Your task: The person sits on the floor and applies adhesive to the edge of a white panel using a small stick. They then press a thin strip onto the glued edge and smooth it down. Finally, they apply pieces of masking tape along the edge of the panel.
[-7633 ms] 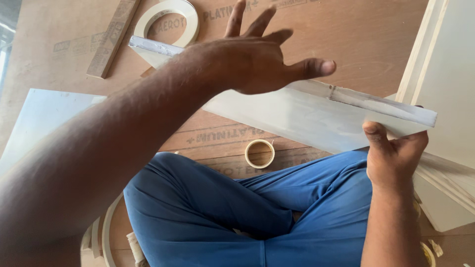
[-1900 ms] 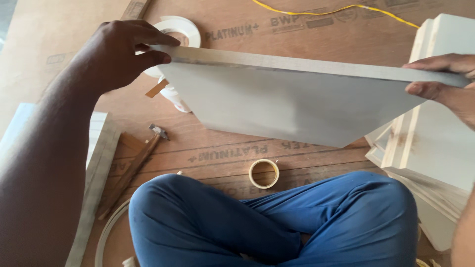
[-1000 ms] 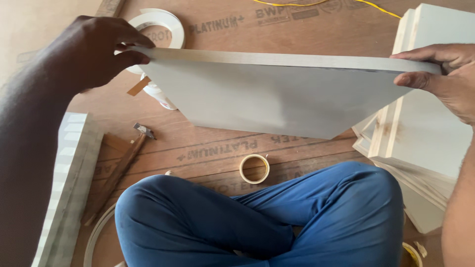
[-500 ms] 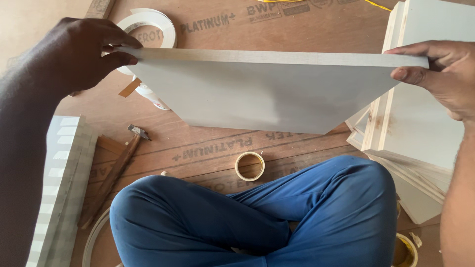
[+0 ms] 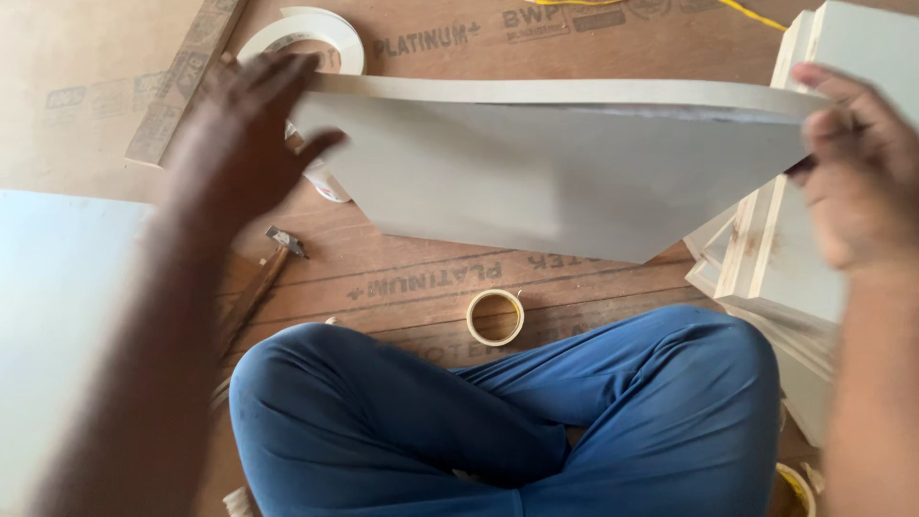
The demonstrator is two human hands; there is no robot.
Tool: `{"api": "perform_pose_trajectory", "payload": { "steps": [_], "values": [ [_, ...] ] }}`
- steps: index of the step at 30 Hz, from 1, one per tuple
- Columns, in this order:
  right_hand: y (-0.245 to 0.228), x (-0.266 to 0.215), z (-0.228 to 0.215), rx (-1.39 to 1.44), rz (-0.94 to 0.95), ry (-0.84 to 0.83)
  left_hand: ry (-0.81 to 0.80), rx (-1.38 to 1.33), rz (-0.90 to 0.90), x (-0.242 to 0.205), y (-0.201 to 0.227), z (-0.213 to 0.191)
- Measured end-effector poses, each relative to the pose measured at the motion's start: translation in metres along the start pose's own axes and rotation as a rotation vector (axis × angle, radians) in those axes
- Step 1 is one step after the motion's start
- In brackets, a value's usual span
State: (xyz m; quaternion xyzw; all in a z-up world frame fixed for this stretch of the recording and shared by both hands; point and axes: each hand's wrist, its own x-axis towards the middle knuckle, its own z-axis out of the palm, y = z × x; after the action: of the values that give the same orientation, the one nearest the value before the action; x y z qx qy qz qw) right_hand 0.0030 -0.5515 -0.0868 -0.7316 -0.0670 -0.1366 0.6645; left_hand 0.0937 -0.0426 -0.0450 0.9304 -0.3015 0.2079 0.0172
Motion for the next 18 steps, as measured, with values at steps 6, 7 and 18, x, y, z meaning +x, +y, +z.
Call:
{"api": "perform_pose_trajectory", "payload": {
  "steps": [6,7,18],
  "values": [
    [0.015,-0.004,0.031,0.154,-0.010,0.267,-0.078,-0.228,-0.172,0.019,0.135,0.010],
    [0.014,-0.004,0.033,0.164,-0.008,0.296,-0.058,-0.232,-0.145,0.027,0.156,0.011],
    [0.006,-0.010,0.026,0.290,-0.035,0.217,0.031,-0.269,-0.031,0.076,0.235,0.032]
  ]
}}
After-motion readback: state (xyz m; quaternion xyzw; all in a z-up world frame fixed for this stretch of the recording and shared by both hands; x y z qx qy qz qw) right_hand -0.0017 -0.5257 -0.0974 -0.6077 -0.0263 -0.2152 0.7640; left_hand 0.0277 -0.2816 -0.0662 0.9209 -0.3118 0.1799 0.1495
